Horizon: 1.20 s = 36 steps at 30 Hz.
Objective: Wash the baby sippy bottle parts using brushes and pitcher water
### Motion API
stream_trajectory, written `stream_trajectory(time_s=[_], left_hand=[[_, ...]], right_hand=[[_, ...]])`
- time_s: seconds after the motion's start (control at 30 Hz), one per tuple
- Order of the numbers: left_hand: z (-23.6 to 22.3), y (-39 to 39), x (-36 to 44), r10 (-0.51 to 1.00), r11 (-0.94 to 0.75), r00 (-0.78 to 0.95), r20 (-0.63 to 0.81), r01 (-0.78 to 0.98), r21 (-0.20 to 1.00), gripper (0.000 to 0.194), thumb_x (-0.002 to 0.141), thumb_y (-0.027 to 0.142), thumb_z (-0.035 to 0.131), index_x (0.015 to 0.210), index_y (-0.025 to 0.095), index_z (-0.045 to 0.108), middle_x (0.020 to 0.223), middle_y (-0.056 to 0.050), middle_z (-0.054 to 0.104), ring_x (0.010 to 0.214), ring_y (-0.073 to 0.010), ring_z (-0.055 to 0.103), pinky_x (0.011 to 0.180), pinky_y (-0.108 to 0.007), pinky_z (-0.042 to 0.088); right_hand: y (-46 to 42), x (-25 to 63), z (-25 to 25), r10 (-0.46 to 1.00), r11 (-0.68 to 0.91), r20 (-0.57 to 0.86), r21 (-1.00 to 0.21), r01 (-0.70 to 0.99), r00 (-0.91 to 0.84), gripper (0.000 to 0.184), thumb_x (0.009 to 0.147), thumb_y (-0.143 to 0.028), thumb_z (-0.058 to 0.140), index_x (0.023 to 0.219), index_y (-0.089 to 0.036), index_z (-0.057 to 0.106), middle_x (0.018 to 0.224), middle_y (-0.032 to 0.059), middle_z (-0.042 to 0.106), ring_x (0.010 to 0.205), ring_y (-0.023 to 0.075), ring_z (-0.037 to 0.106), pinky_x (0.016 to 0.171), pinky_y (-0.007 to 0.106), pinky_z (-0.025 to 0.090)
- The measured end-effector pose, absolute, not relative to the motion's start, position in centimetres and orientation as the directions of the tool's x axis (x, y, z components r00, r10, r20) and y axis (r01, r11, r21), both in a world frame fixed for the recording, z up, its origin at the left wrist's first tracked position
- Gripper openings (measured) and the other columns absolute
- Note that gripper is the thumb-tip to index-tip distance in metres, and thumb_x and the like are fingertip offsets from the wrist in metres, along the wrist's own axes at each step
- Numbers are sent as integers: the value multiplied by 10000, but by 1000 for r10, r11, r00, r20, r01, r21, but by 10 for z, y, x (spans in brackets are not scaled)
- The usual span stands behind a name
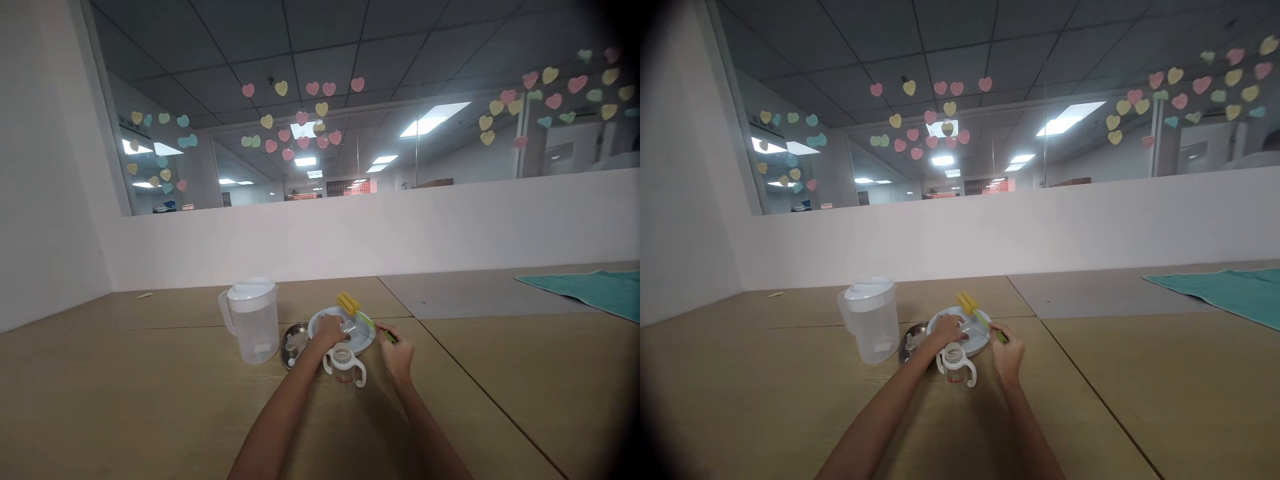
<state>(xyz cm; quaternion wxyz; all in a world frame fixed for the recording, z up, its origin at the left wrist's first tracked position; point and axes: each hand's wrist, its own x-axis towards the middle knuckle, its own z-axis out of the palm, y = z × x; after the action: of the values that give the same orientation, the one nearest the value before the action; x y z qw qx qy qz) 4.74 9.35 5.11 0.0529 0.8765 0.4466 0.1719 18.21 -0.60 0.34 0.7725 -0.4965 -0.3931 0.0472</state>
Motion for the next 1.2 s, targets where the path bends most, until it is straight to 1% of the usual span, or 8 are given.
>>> stream_trajectory(time_s=[0.23,0.4,0.5,0.6,0.77,0.87,1.0,1.2], left_hand=[[75,106,16,808,-588,451,379,657,472,334,768,279,640,1064,127,615,1009,-69,656,882,-182,609,807,-322,481],[87,112,-3,790,-610,355,499,528,591,433,800,251,575,1220,155,536,1183,-99,599,971,-177,598,822,-281,481],[82,108,-8,772,-635,346,534,479,607,412,783,273,600,1183,178,570,1189,-94,592,974,-169,602,810,-263,490],[73,103,-12,774,-628,307,554,489,606,422,777,268,606,1187,180,560,1170,-98,591,968,-169,603,805,-266,495],[61,104,-35,789,-558,181,588,612,560,543,853,235,479,1358,141,303,1281,-141,487,1152,-200,497,919,-320,433],[55,109,-51,815,-516,227,533,704,489,500,802,128,500,1290,111,393,1243,-153,526,1157,-225,495,968,-341,382],[44,119,-59,866,-455,294,405,799,393,479,708,9,514,1170,139,527,1072,-126,634,1024,-228,583,907,-328,411],[38,125,-59,872,-456,353,339,837,301,495,673,1,516,1131,180,570,1153,-111,611,1091,-231,550,921,-329,404]], right_hand=[[-9,179,6,477,523,553,-804,285,683,178,642,-293,582,656,-151,688,715,73,672,711,210,603,709,330,465],[-13,179,10,455,500,498,-829,252,738,169,608,-256,565,658,-154,691,746,77,663,766,222,580,773,355,433],[-11,178,12,540,504,454,-849,161,709,160,573,-263,603,632,-147,695,659,56,652,635,185,567,617,301,450],[-8,179,13,619,490,371,-871,30,692,174,552,-299,630,591,-137,680,484,9,573,416,110,447,405,237,354],[-6,188,13,615,483,213,-863,-149,759,192,540,-321,623,594,-138,641,521,3,593,362,70,394,331,207,280],[-6,192,12,582,490,150,-849,-197,799,183,532,-301,627,620,-141,634,521,-2,588,363,73,399,331,211,290],[-5,194,11,550,504,117,-836,-217,827,197,543,-328,633,620,-146,624,507,-1,577,364,80,406,328,219,287],[-4,194,10,548,503,118,-837,-214,828,192,555,-339,636,609,-156,616,465,-18,539,364,88,401,336,232,289]])
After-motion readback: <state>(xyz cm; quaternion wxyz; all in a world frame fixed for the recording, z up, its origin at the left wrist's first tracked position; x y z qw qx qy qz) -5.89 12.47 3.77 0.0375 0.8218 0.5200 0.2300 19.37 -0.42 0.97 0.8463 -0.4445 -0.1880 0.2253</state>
